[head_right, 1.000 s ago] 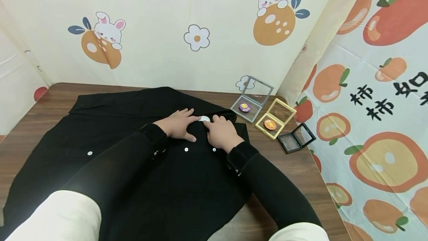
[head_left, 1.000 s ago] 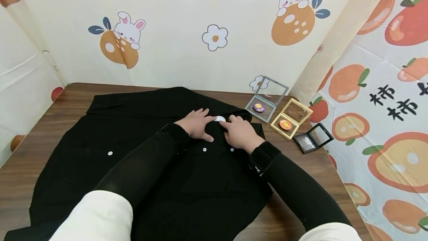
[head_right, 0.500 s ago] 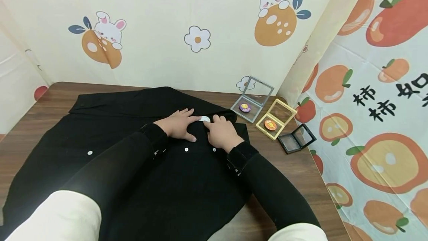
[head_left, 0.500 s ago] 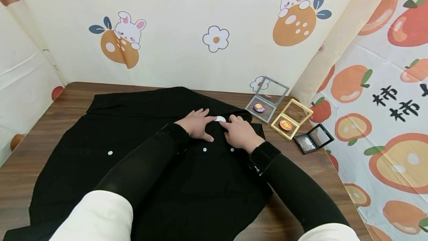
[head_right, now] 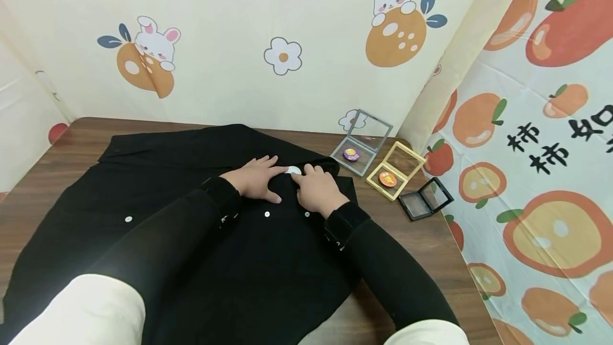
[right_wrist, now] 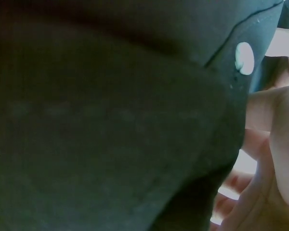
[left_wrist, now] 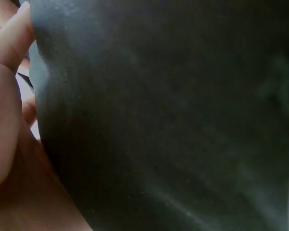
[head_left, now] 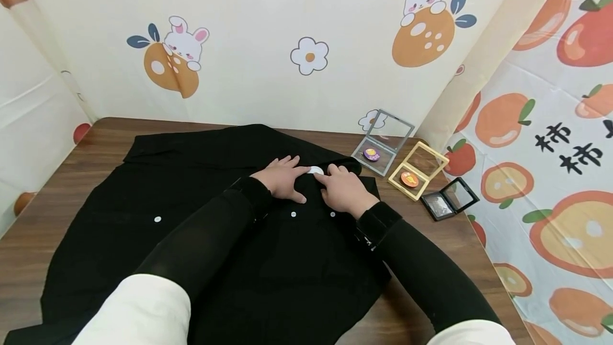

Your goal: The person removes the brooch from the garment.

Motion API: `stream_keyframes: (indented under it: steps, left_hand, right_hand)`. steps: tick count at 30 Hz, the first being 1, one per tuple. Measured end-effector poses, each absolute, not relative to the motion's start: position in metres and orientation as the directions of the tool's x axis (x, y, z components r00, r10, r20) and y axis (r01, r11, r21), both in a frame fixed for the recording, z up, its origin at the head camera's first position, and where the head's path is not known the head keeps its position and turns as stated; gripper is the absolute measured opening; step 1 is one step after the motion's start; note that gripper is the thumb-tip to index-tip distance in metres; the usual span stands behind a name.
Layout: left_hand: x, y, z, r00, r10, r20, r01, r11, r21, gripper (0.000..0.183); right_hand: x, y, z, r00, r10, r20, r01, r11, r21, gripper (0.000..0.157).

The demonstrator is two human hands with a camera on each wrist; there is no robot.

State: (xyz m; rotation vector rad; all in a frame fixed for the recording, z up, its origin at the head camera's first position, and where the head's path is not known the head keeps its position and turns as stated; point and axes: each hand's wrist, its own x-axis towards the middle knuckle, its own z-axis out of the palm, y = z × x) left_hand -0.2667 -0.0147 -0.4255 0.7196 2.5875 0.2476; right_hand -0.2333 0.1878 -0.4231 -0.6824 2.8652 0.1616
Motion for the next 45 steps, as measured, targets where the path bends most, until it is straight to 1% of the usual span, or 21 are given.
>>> stream_keyframes:
  steps: [24,35,45]
  left_hand:
    - [-0.266,-0.013,-0.428,-0.770,0.522,-0.367,0.449,0.852,0.270,0.091]
    - [-0.264,-0.013,-0.424,-0.765,0.528,-0.368,0.455,0.848,0.271,0.090]
    - [-0.265,-0.013,-0.425,-0.768,0.524,-0.369,0.455,0.851,0.261,0.090]
  right_hand:
    - [-0.232,0.192,-0.426,-0.863,-0.465,-0.199,-0.492,0.862,0.120,0.053]
    - [-0.233,0.198,-0.420,-0.841,-0.507,-0.189,-0.525,0.849,0.057,0.056]
    - [-0.235,0.198,-0.420,-0.838,-0.501,-0.218,-0.521,0.852,0.046,0.058]
